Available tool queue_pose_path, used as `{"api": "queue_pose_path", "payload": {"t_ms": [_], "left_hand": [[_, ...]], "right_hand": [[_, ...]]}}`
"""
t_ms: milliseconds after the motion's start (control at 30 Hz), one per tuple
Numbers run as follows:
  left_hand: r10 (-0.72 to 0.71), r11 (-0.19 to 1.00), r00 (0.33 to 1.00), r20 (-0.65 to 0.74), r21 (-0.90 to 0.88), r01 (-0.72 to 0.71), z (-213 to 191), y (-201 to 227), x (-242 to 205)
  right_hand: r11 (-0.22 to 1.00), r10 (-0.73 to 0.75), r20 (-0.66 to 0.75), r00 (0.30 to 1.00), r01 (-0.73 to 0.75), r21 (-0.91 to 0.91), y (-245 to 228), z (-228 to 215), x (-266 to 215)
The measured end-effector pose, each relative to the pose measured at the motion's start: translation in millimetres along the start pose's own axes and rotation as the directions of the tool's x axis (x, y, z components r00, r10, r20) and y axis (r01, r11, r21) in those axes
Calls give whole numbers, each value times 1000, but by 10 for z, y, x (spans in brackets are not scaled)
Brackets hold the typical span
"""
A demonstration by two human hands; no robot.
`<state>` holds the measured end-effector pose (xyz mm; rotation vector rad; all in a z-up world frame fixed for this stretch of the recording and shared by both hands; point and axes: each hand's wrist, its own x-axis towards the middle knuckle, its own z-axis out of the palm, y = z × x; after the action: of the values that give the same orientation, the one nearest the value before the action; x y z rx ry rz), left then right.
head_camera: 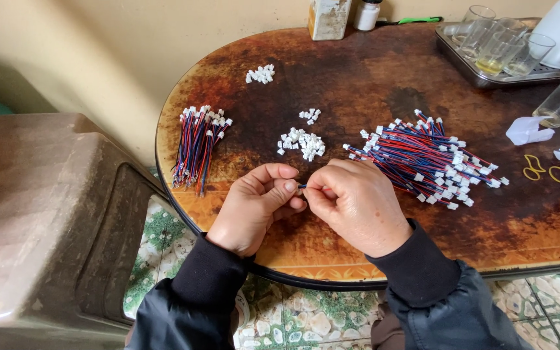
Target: Assembling small white connectors onto the ends of wire bundles
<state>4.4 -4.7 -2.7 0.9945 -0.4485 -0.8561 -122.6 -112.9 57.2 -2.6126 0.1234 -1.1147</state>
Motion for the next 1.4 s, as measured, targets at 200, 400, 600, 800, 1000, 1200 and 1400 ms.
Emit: {"api": "queue_pose_path", "payload": {"t_ms": [200, 400, 600, 800, 1000, 1200, 1400], "left_hand": [[31, 999, 1000, -4, 26, -31, 26, -21, 21], [53, 996, 998, -20, 72, -52, 48, -24, 12], [557, 475, 831, 12, 816, -330, -357, 537, 184], [582, -133, 808, 92, 991, -18, -831, 827, 555], [404, -379, 915, -10, 908, 178, -688, 804, 653], [441, -358, 897, -35, 909, 212, -740, 698, 806], [449, -365, 893, -22, 908, 205, -709, 676, 838]], "right_hand": [[997, 15, 15, 1000, -16, 77, -9, 10, 21], [999, -6, 37, 999, 5, 34, 16, -16, -8], [996, 74, 48, 996, -71, -57, 305, -212, -19], [910, 246, -130, 960, -275, -311, 862, -230, -178], [847, 315, -118, 942, -335, -412, 905, -229, -186], [744, 419, -54, 906, -377, -552, 1087, -204, -261], [755, 290, -131, 948, -311, -578, 914, -129, -199]]}}
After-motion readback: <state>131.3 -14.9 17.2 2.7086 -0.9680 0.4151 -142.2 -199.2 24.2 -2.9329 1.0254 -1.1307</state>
